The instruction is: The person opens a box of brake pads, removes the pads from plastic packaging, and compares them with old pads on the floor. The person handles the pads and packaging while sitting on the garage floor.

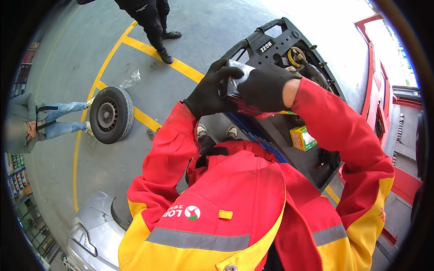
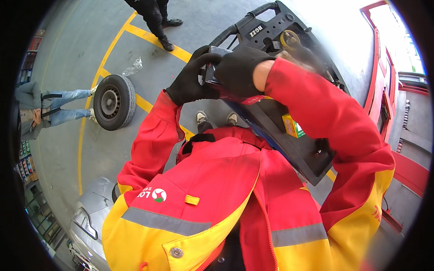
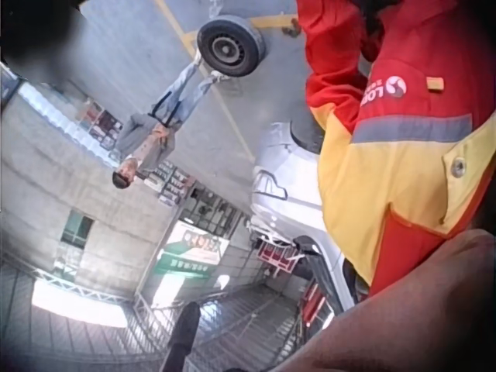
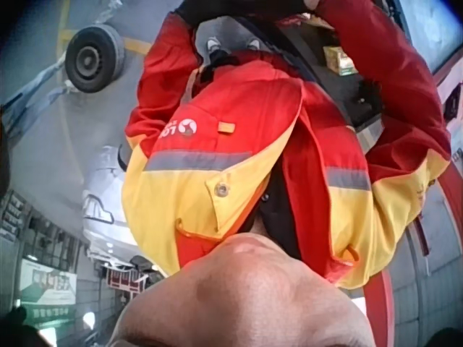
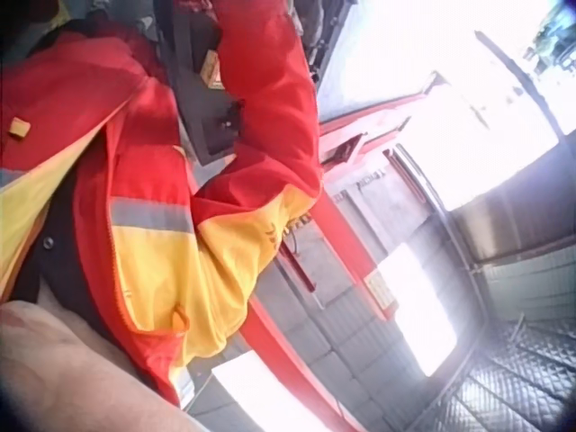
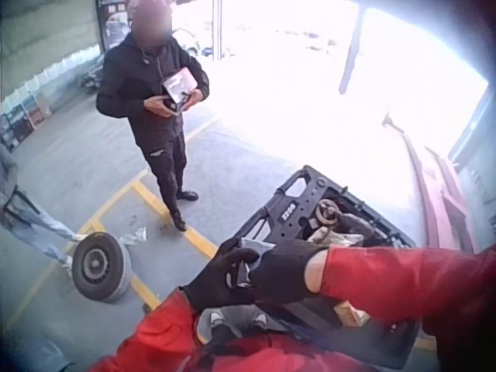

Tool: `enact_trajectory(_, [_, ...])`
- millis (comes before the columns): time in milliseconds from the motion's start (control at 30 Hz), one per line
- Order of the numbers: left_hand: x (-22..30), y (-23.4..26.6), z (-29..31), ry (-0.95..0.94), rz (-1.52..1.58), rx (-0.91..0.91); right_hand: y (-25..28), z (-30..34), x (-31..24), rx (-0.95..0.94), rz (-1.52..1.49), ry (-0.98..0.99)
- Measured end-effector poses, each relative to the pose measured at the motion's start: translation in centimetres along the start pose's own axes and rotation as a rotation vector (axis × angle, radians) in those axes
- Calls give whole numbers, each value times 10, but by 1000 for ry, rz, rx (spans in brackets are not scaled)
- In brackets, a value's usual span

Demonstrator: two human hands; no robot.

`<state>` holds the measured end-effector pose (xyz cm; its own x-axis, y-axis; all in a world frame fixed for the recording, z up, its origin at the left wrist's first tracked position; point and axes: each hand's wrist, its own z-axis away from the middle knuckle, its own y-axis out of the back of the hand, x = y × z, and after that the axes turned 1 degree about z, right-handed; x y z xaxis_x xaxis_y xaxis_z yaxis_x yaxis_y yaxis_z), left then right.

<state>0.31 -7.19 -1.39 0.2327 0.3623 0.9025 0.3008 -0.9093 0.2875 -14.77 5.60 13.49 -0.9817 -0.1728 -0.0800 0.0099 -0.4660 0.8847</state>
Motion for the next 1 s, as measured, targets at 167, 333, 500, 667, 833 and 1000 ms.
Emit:
enact_trajectory(167, [-3,-7,6,24,39,74,6,-19,-10,65,-18,-7])
enact_trajectory(333, [-13,0,11,67,159,76,3,-24,-8,63,-323,-236])
enact_trajectory(500, [-19,9,1,9,150,-54,-66,42,96,545,-238,-231])
enact_trajectory(667, [-20,10,1,68,266,-21,-121,42,110,449,6,-622])
enact_trajectory(833, [-24,-30,43,398,461,461,-105,21,53,599,-434,-432])
enact_trajectory(1000, [14,-53,60,536,801,485,-116,5,33,479,-851,-462])
